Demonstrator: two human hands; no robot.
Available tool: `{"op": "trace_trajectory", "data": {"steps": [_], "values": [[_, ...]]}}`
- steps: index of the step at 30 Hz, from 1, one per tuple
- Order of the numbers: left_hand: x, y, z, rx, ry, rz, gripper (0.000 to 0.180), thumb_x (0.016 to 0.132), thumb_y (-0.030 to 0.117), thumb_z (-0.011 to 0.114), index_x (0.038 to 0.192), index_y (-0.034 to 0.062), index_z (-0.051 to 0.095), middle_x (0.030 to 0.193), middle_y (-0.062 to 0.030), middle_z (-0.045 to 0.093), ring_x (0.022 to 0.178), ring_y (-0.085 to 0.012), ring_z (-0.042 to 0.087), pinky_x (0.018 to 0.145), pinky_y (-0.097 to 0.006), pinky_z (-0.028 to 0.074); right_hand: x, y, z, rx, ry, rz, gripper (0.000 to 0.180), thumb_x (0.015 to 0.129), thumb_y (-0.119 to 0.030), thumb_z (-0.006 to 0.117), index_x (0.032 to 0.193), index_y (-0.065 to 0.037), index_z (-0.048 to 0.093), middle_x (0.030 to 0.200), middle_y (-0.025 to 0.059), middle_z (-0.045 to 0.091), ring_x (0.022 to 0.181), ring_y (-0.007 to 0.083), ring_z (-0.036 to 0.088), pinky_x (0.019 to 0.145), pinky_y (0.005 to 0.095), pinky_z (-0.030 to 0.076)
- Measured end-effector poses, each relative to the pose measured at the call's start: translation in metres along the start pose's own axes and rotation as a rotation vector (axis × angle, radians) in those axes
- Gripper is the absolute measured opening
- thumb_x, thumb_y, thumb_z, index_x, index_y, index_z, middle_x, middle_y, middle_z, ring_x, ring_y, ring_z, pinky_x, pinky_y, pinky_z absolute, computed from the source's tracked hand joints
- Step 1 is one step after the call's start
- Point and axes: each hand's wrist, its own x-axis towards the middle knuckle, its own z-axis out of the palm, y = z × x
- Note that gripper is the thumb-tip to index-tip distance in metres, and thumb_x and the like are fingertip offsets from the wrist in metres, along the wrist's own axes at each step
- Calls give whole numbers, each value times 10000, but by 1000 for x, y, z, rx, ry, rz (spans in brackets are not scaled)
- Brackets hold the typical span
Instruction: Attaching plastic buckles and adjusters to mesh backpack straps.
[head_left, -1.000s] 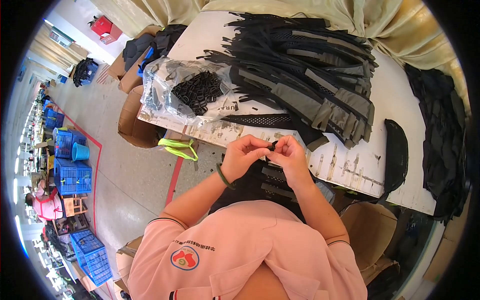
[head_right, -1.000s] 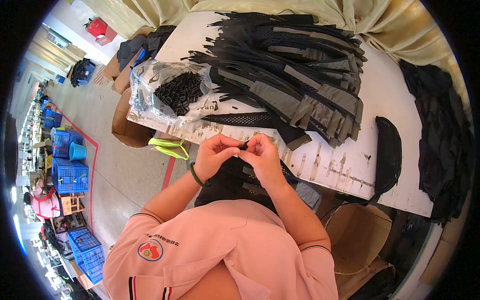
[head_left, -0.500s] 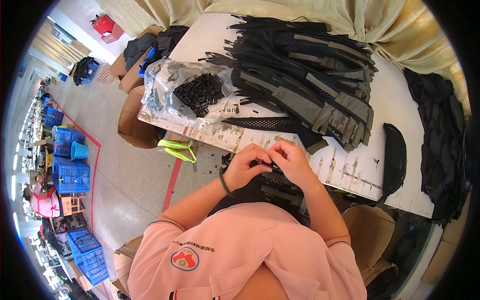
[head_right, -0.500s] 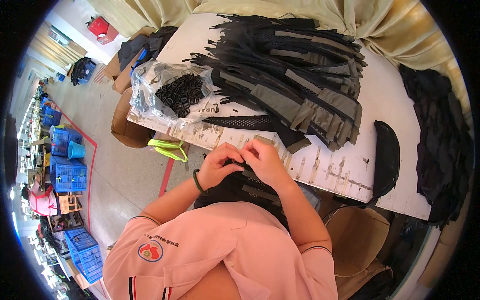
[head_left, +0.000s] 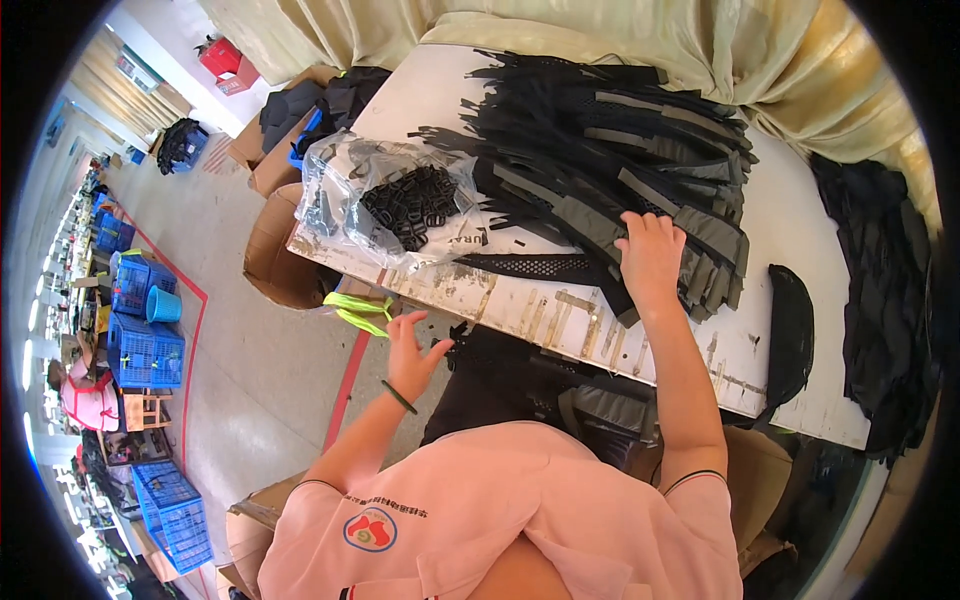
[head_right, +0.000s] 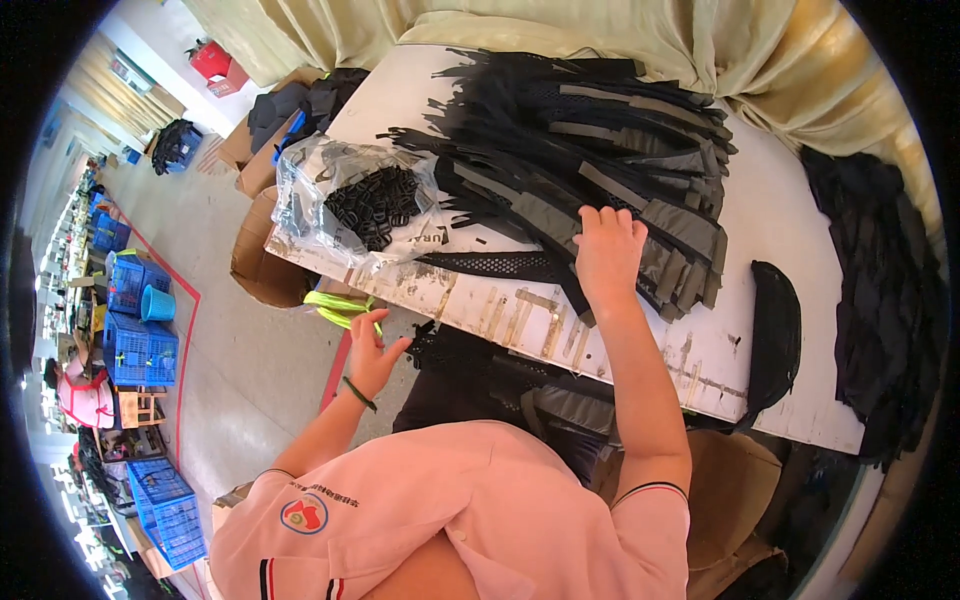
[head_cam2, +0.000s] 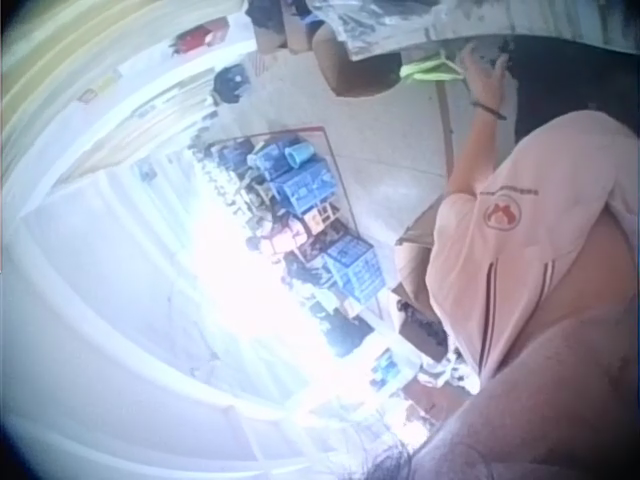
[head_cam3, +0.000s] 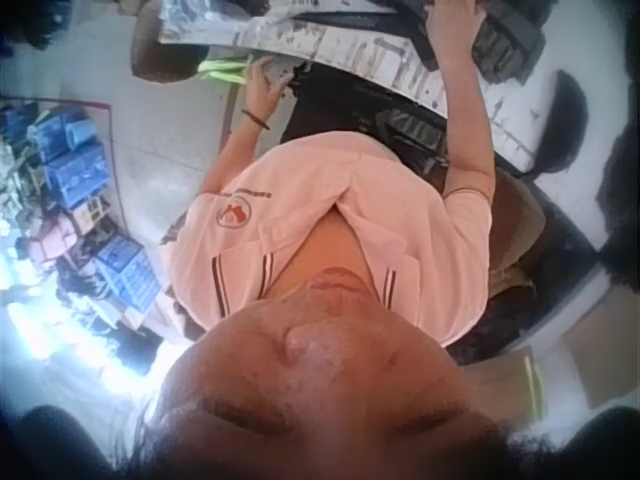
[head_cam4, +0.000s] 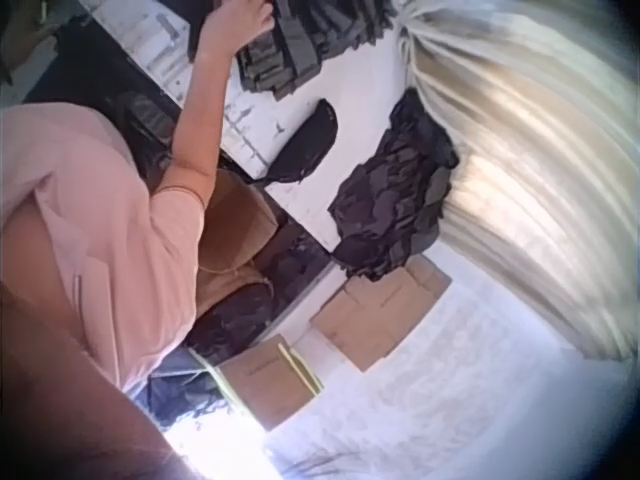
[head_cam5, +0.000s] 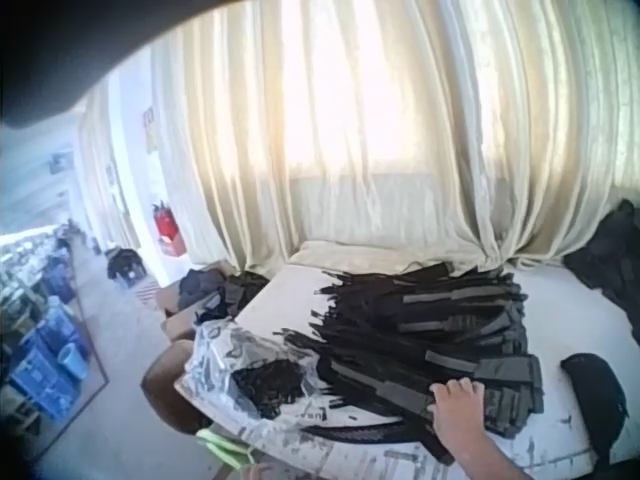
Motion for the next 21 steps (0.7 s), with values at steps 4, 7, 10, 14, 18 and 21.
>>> {"op": "trace_trajectory", "data": {"steps": [4,7,10,14,18,21], "values": [[25,49,24,-995,-636,-410,310,952,264,563,1161,35,560,1035,-47,616,741,-108,570,648,-242,475,-14,-24,-31,147,70,-100,225,740,-131,717,940,-86,626,850,60,582,855,248,569,859,391,399],[52,93,52,-1399,-839,-532,450,999,385,436,1238,13,522,1091,-68,627,765,-115,584,720,-268,482,-26,-30,-58,157,129,-113,160,767,-116,698,909,-78,636,848,77,599,836,240,578,843,378,412],[82,131,70,-1681,-874,-716,453,1004,388,412,1293,48,486,1057,-70,633,751,-123,558,756,-296,459,-56,-16,-80,475,-57,76,162,798,-116,691,922,-32,631,847,83,624,779,200,584,761,325,434],[103,113,102,-2030,-951,-606,372,996,351,448,1251,91,527,987,-20,630,700,-112,529,717,-278,440,-98,36,-107,1088,-616,493,169,808,-96,680,906,26,616,776,9,600,722,75,516,626,259,424],[100,106,87,-1967,-899,-492,161,962,237,538,1074,136,594,837,42,578,663,-80,507,638,-268,401,-148,109,-108,933,-782,657,168,792,-92,687,886,27,615,753,35,619,702,126,545,638,278,427],[89,93,74,-1618,-584,-556,120,874,82,659,979,94,602,827,9,598,626,-78,540,577,-236,423,-169,140,-101,226,-827,446,207,781,-101,695,942,8,623,844,100,662,718,251,594,664,331,454]]}}
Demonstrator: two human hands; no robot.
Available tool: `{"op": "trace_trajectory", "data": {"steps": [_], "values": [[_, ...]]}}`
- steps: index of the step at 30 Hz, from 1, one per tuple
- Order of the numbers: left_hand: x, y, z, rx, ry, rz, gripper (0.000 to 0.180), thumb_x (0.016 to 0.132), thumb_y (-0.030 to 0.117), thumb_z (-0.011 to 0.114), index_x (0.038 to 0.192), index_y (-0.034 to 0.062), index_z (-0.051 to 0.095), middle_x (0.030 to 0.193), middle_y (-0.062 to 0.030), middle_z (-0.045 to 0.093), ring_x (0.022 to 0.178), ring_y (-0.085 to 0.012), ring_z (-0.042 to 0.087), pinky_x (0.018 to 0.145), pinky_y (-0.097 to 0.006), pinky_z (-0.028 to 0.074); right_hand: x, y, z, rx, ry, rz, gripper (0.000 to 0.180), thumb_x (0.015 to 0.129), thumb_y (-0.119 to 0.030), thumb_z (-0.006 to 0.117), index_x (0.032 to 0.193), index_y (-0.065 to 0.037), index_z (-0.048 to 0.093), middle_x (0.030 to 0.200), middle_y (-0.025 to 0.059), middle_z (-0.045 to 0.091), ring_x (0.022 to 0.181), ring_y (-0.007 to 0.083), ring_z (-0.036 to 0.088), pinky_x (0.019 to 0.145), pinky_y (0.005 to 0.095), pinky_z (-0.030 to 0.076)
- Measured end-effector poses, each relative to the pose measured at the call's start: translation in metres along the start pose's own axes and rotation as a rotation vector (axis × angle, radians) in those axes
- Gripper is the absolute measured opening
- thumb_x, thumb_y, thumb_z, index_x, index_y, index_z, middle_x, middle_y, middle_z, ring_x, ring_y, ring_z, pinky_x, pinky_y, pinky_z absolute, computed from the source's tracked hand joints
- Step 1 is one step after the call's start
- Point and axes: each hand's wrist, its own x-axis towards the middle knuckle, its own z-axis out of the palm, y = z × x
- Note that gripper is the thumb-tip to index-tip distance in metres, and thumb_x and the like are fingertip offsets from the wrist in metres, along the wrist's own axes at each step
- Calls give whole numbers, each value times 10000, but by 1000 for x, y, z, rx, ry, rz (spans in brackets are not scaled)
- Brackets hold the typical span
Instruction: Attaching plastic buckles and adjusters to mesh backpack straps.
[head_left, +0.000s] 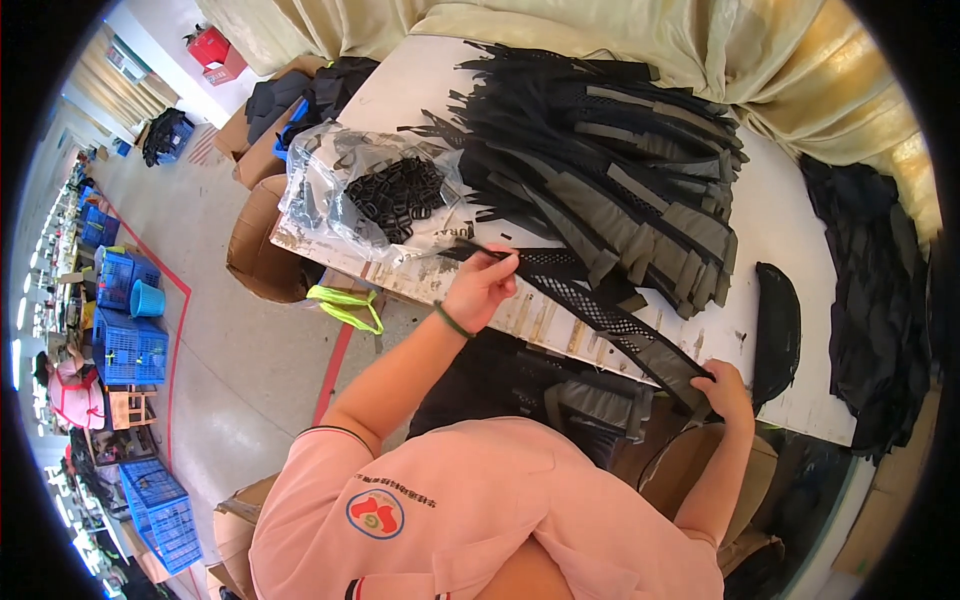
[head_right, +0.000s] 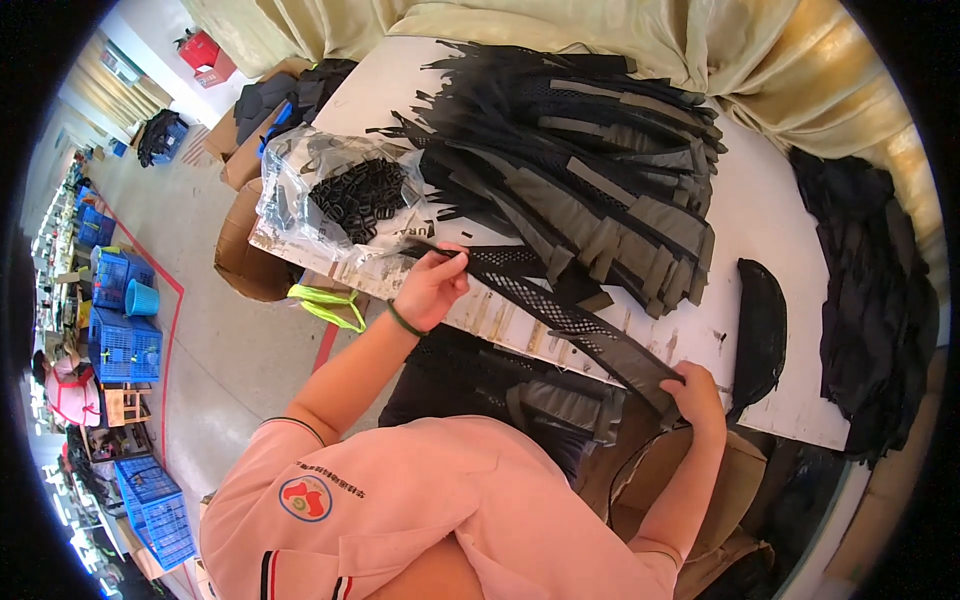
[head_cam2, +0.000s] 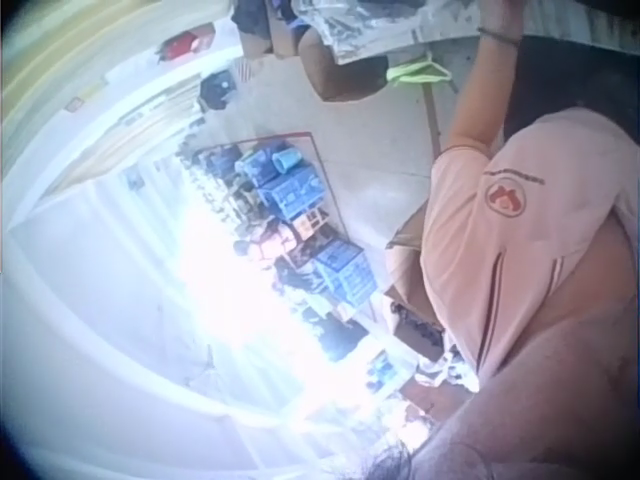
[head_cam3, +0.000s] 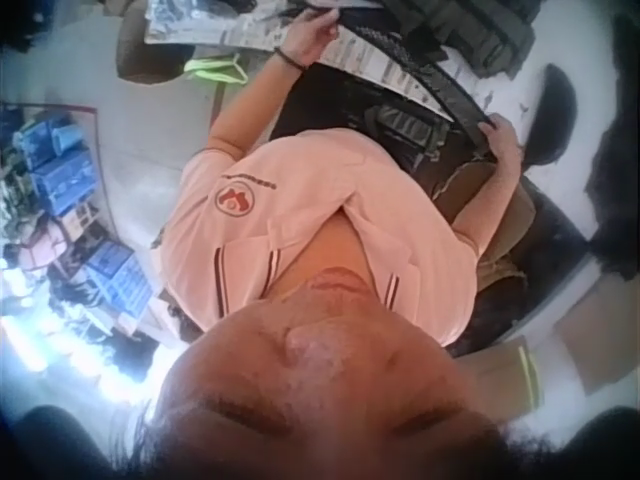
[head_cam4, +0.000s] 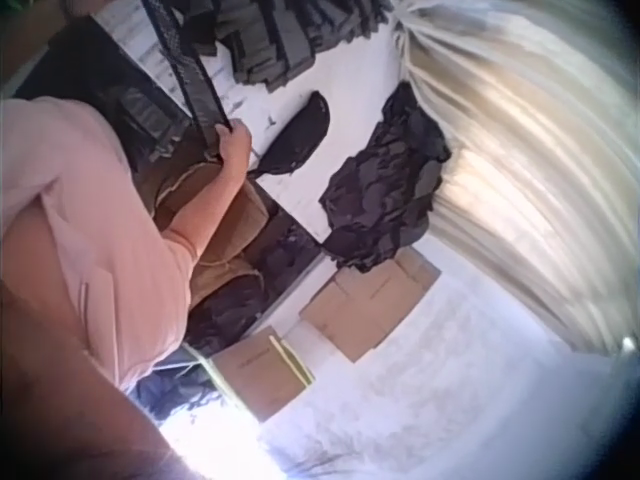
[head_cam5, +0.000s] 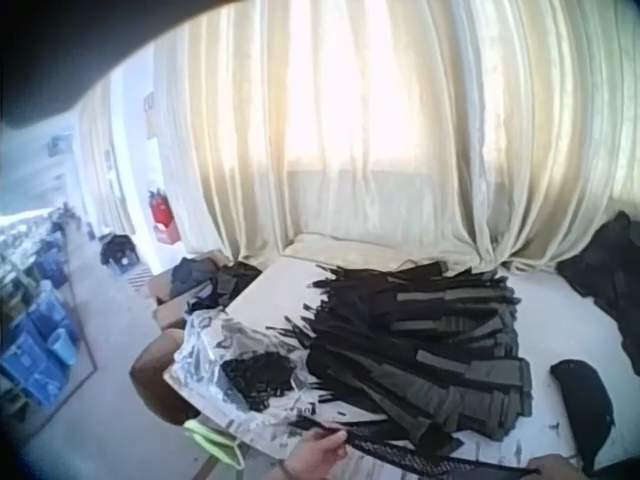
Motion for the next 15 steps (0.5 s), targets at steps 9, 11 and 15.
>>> {"op": "trace_trajectory", "data": {"steps": [9,11,15], "values": [[-34,-28,9,434,158,165,109,823,54,684,911,15,632,810,-56,657,712,-122,619,612,-253,483,55,-240,50,451,480,-843,467,738,-165,745,1152,-35,572,1083,148,604,1004,339,570,855,397,456],[-33,-42,5,659,156,357,105,802,38,667,890,-10,638,792,-56,663,715,-135,613,628,-259,482,72,-268,70,466,517,-882,370,757,-153,717,1081,-21,597,999,133,622,945,329,585,821,403,459],[-34,-9,-20,990,-159,151,106,813,80,647,874,-6,655,766,-90,670,700,-149,611,661,-306,492,91,-276,93,434,613,-957,155,802,-116,665,910,-12,628,832,109,638,809,297,619,756,375,474]]}}
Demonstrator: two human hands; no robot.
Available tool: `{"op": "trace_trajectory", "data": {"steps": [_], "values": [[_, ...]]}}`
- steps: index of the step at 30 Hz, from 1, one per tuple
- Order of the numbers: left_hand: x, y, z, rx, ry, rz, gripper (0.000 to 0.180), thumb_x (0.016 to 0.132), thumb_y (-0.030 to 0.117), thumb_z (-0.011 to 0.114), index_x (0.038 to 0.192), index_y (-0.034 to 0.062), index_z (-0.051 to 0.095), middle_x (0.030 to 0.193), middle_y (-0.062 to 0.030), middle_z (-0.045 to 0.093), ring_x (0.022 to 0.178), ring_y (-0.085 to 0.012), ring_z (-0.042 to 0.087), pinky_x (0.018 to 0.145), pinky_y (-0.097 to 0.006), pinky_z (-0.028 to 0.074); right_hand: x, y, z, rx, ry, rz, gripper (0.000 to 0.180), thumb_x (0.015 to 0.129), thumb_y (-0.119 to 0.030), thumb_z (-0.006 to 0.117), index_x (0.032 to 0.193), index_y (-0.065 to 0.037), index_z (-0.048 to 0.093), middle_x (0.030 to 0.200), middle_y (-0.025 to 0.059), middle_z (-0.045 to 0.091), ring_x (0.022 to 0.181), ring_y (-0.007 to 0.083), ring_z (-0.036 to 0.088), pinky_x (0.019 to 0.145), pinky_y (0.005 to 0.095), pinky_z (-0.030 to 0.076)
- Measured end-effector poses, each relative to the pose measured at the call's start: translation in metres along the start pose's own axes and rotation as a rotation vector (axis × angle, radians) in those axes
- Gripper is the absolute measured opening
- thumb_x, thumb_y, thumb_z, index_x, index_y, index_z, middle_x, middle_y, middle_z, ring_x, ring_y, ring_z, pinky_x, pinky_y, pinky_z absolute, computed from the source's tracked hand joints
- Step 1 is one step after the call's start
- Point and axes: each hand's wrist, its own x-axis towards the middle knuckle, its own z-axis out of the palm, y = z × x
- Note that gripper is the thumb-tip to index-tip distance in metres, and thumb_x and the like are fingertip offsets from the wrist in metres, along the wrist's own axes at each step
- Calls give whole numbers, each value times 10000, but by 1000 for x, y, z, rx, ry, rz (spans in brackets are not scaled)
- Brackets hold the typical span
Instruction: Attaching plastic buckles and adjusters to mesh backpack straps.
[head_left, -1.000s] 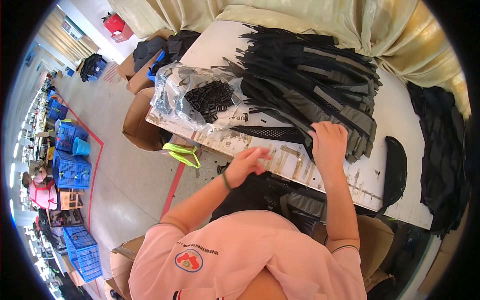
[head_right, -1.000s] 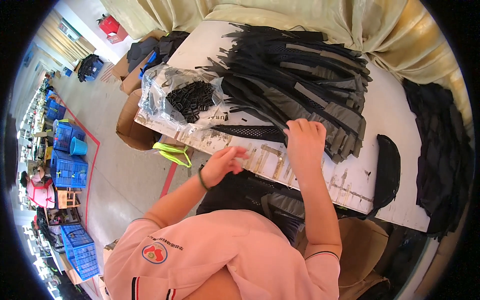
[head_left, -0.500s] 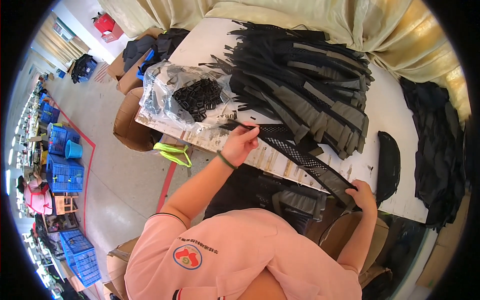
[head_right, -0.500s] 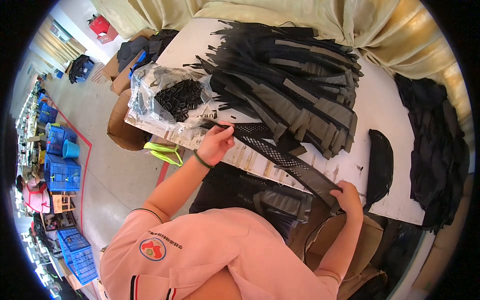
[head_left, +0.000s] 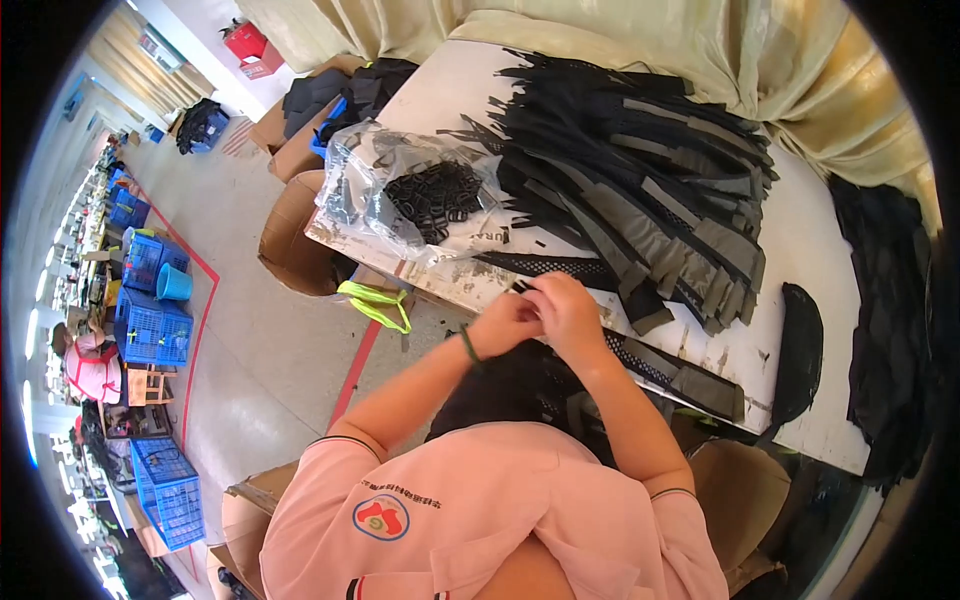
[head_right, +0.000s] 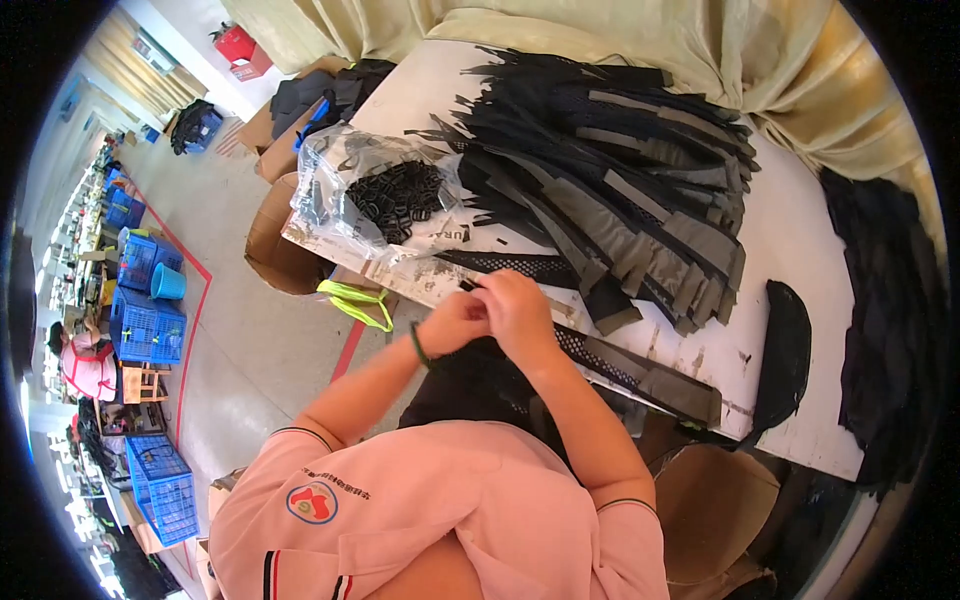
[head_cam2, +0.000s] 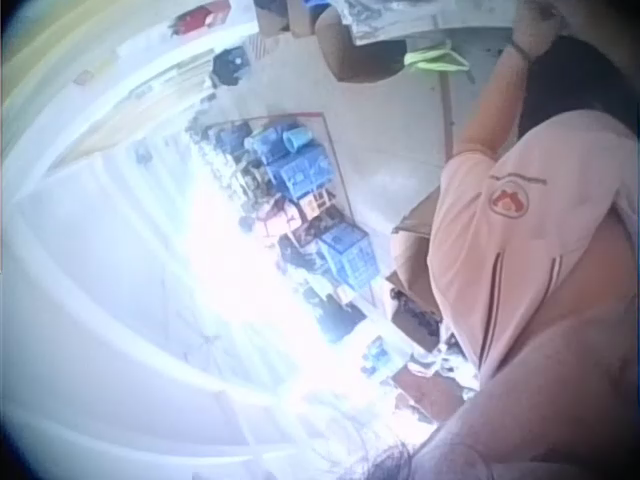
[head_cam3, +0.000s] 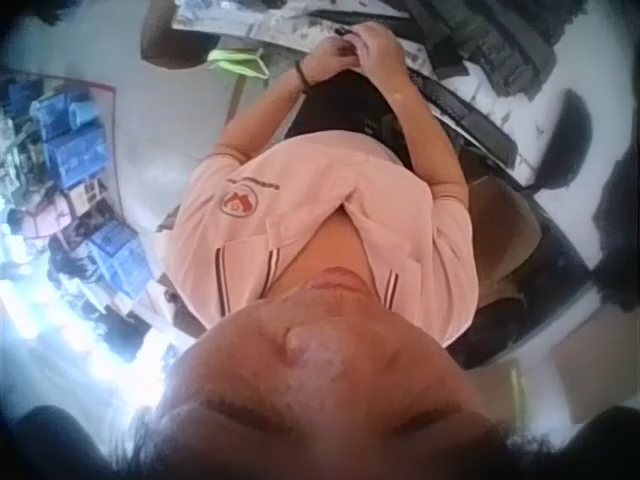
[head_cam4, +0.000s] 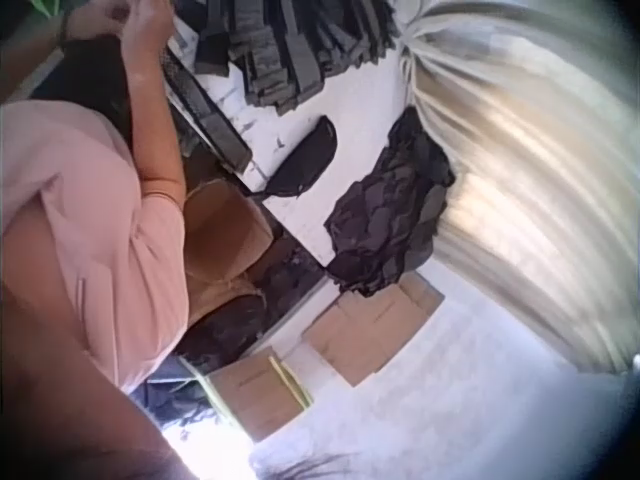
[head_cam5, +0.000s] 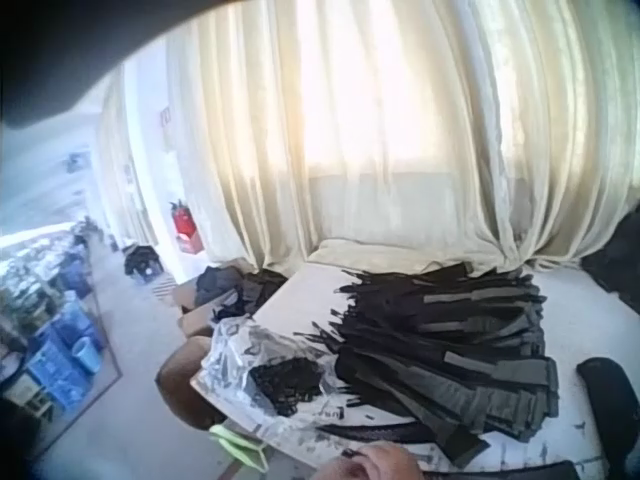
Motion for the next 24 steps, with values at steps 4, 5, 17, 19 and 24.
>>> {"op": "trace_trajectory", "data": {"steps": [4,5,17,19,24], "values": [[23,19,-110,659,503,132,164,799,153,701,916,42,669,859,-105,652,777,-220,633,682,-323,498,-12,13,-11,293,-57,421,99,847,-30,609,937,11,621,780,150,624,657,287,619,595,318,476],[28,16,-139,856,477,67,180,787,172,710,910,46,669,881,-112,653,817,-251,632,711,-347,501,-10,13,-12,321,-69,393,124,852,-29,618,964,24,621,793,125,628,641,219,607,584,288,473],[56,4,-173,1194,124,-254,282,709,192,756,927,59,637,900,-126,628,909,-311,612,786,-390,495,1,12,-25,559,-214,555,113,875,-46,621,930,46,659,767,36,588,585,92,538,545,236,431],[56,9,-171,1183,84,-228,272,712,168,749,932,58,631,894,-122,627,906,-311,610,778,-379,496,2,11,-28,613,-220,616,118,878,-50,619,927,49,660,765,28,588,585,86,533,550,230,433],[38,39,-120,103,224,0,98,852,103,661,921,41,628,886,-61,657,765,-186,640,703,-309,507,2,12,-35,764,-266,683,139,901,-111,613,932,16,660,775,-5,593,621,63,531,589,215,439]]}}
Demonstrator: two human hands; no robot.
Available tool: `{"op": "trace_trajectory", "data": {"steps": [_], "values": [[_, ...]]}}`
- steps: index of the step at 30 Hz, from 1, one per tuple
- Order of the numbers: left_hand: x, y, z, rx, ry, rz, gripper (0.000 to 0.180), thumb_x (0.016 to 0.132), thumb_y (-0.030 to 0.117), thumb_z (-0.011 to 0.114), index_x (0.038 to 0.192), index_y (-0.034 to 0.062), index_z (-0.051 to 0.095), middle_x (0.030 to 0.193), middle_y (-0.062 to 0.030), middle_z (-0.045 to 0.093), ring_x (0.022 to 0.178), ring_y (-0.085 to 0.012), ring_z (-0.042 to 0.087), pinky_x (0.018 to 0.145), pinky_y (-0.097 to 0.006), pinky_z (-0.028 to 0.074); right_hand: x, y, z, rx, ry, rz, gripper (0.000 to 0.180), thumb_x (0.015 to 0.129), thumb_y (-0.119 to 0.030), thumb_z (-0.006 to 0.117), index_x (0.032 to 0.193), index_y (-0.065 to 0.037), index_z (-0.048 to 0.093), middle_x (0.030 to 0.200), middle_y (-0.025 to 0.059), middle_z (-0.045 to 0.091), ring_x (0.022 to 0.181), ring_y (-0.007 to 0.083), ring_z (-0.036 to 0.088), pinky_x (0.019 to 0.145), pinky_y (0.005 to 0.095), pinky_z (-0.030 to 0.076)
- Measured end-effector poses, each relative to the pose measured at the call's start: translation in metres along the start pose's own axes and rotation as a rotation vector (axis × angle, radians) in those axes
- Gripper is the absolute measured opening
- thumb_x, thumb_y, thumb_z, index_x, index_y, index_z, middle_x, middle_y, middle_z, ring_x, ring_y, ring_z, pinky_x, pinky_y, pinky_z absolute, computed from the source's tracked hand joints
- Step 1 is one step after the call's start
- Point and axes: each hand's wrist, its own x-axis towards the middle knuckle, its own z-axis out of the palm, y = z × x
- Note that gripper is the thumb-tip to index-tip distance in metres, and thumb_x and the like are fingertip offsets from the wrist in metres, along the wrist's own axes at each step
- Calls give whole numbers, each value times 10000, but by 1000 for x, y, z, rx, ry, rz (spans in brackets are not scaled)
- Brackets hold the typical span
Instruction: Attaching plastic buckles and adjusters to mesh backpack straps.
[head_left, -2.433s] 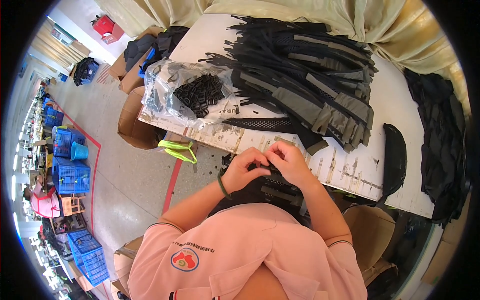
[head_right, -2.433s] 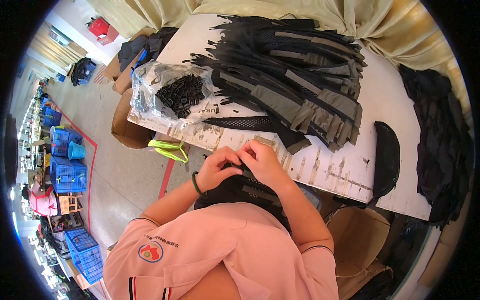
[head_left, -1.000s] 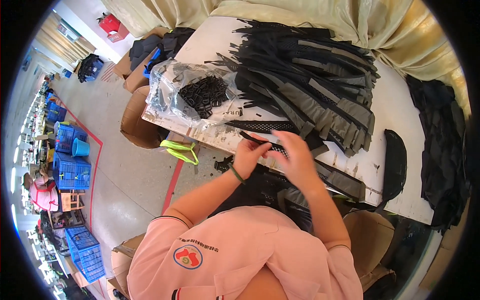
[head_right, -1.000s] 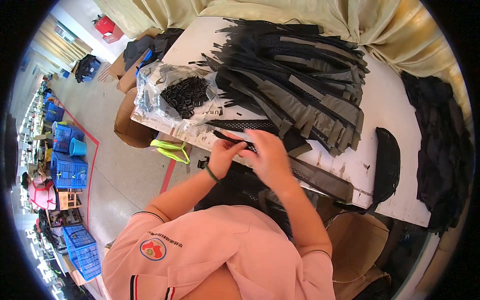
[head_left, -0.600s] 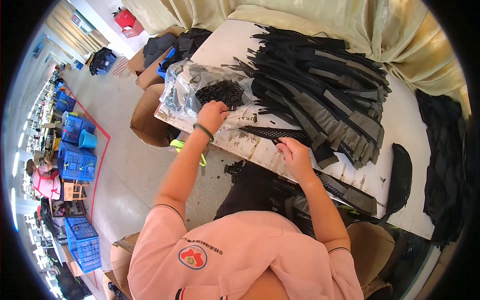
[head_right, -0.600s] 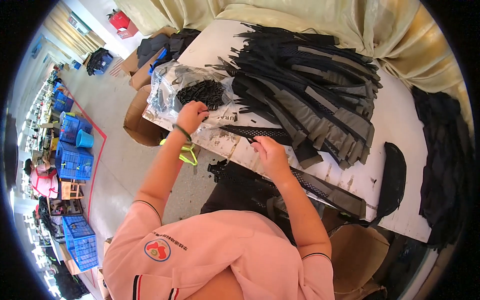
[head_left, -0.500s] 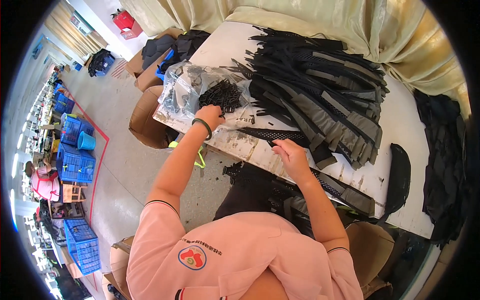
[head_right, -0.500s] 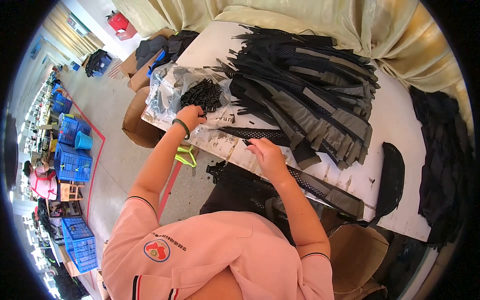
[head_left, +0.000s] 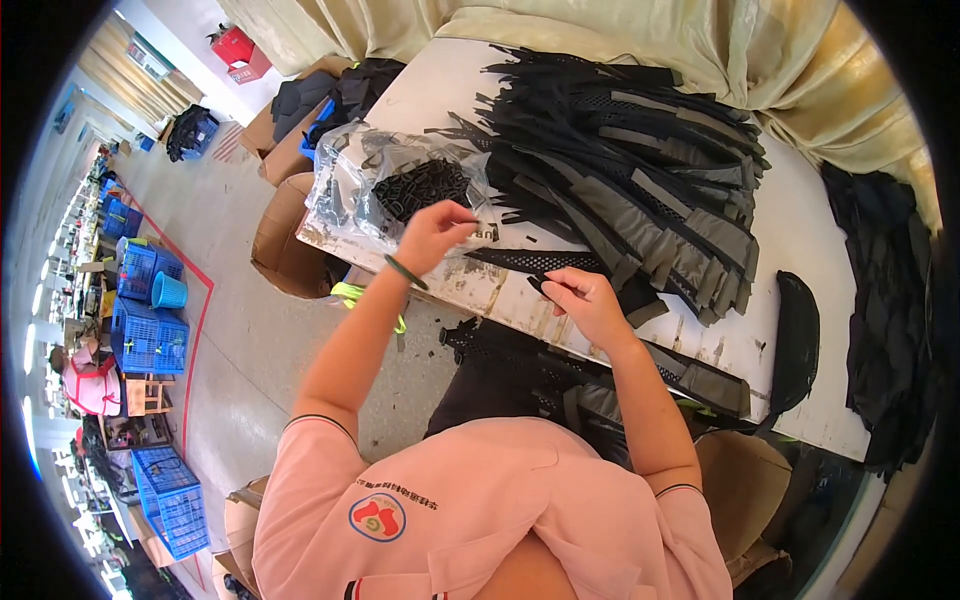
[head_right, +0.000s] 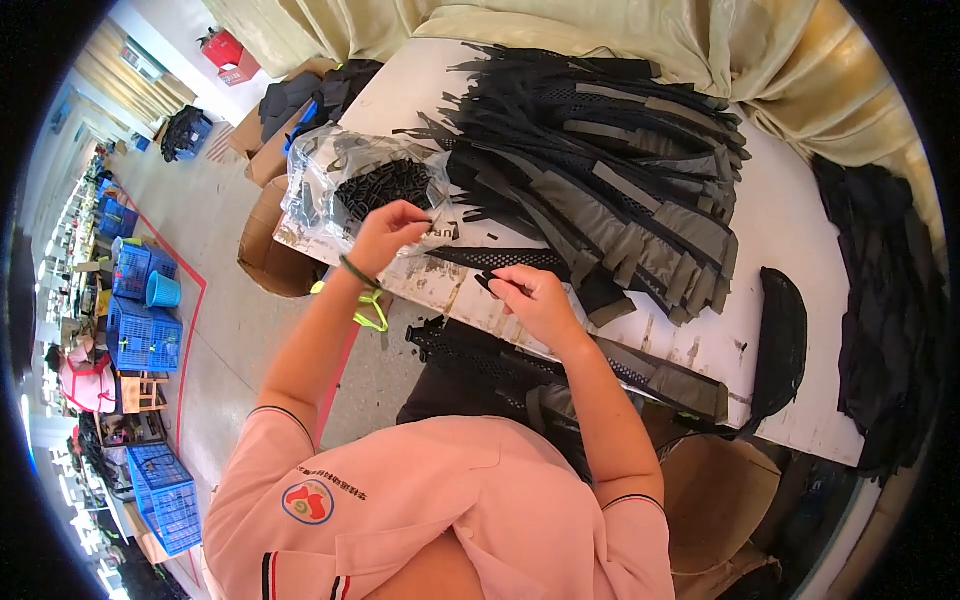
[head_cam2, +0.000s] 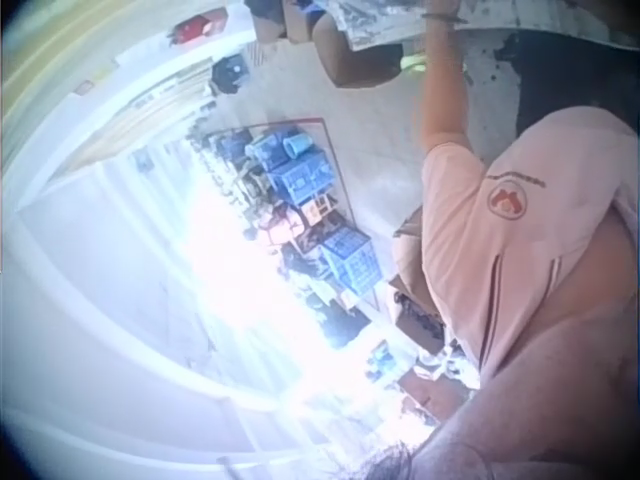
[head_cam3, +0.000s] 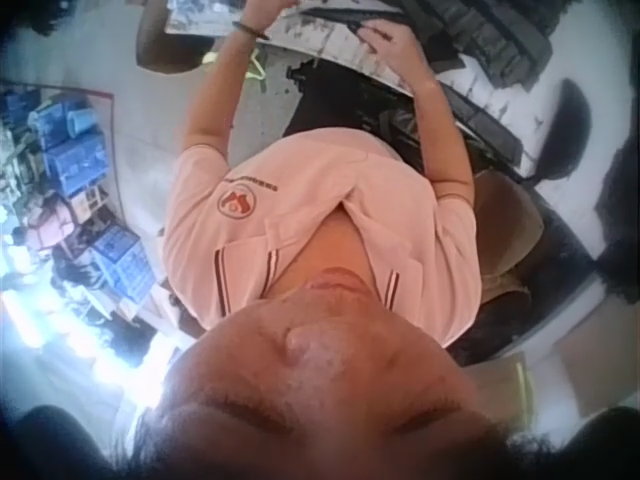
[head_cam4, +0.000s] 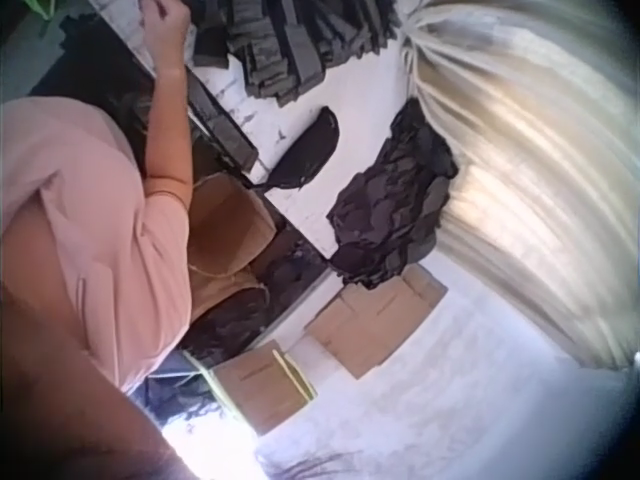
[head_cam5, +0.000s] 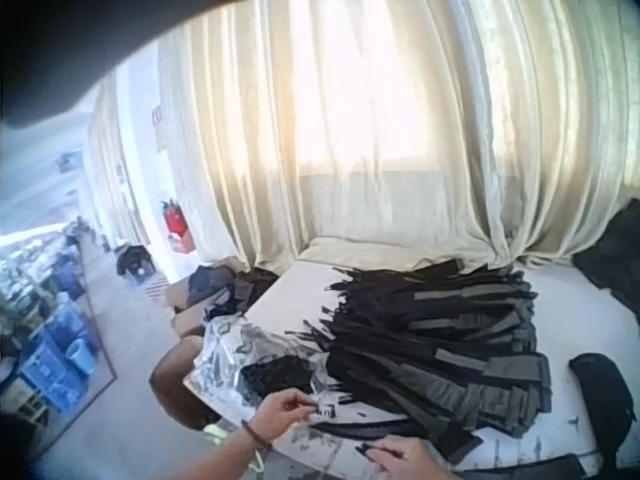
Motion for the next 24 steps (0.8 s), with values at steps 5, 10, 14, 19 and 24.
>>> {"op": "trace_trajectory", "data": {"steps": [5,10,14,19,24], "values": [[-48,11,68,-1220,-244,-311,129,946,161,558,995,60,621,889,-33,654,687,-119,583,661,-261,485,-3,-8,0,79,-18,-36,135,901,-111,605,952,5,649,780,-14,580,654,57,520,604,212,429],[-63,14,100,-1411,-344,-391,210,968,237,523,1033,69,630,916,-13,616,671,-88,469,599,-226,397,-10,-4,-3,111,-79,-67,133,895,-106,605,955,5,649,780,-19,558,667,50,499,601,206,411],[-67,13,105,-1485,-364,-450,193,966,245,526,1029,93,628,882,-6,607,634,-86,439,576,-221,369,-15,-6,-3,154,-127,-89,136,900,-108,598,964,-4,659,775,-34,565,655,36,480,583,200,396],[-69,14,107,-1497,-419,-451,191,971,254,514,988,94,617,861,-1,601,622,-82,429,562,-226,357,-18,-8,-5,181,-158,-78,144,911,-109,587,981,-14,669,787,-38,587,652,25,470,577,194,389],[-70,17,110,-1483,-408,-528,202,971,277,510,939,100,603,760,11,568,578,-79,420,518,-224,337,-21,-15,-2,194,-175,-60,119,896,-67,571,922,1,666,802,-38,598,654,37,485,586,195,389]]}}
